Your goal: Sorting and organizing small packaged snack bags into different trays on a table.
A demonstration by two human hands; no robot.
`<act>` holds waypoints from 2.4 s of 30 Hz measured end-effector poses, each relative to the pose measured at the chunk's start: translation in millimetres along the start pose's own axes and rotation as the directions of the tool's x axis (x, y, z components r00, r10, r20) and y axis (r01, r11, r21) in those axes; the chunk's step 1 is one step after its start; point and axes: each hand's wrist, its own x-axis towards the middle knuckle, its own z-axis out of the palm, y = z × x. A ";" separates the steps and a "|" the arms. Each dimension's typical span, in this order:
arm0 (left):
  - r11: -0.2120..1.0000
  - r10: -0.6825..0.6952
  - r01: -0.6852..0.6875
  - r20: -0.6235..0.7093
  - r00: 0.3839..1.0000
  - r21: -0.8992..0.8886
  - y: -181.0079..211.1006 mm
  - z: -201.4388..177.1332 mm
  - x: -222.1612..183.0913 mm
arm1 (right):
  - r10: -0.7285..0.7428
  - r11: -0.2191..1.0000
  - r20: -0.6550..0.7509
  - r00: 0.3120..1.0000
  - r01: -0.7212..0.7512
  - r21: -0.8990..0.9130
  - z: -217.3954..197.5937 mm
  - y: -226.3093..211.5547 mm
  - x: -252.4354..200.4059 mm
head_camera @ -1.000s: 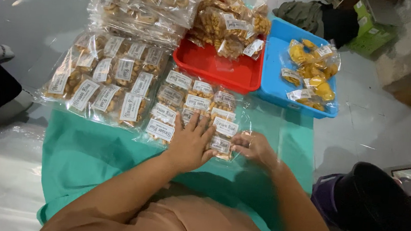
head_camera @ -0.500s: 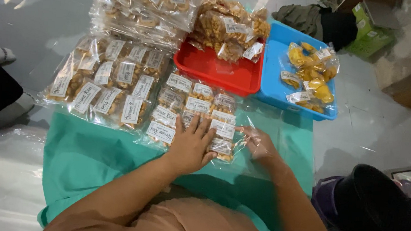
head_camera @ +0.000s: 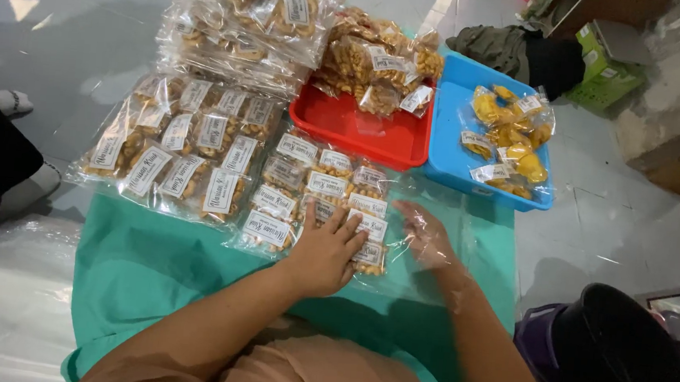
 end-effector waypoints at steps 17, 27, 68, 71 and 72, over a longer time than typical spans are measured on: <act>0.999 0.021 -0.019 0.089 0.996 -0.027 -1.1 -10.5 0.1 | -0.012 0.882 -0.565 0.825 -0.257 -0.394 -113.8 79.2 -20.8; 0.997 0.060 -0.069 0.279 0.959 0.023 31.7 -47.8 11.7 | -0.735 0.395 -0.097 0.672 0.307 -0.866 -32.0 -7.5 -53.4; 0.534 0.067 0.385 0.492 0.868 -0.753 68.0 58.3 -23.3 | -0.105 0.445 -0.120 0.987 -0.061 -0.894 -72.7 33.2 31.9; 0.046 0.050 0.742 0.744 0.667 -0.669 55.6 92.0 -21.4 | -0.143 0.404 -0.016 0.990 0.043 -0.914 -64.7 77.5 85.0; -0.137 0.099 0.785 0.780 0.617 -0.604 50.4 98.4 -19.5 | -0.233 0.383 0.033 0.972 0.123 -0.916 -66.0 98.1 103.5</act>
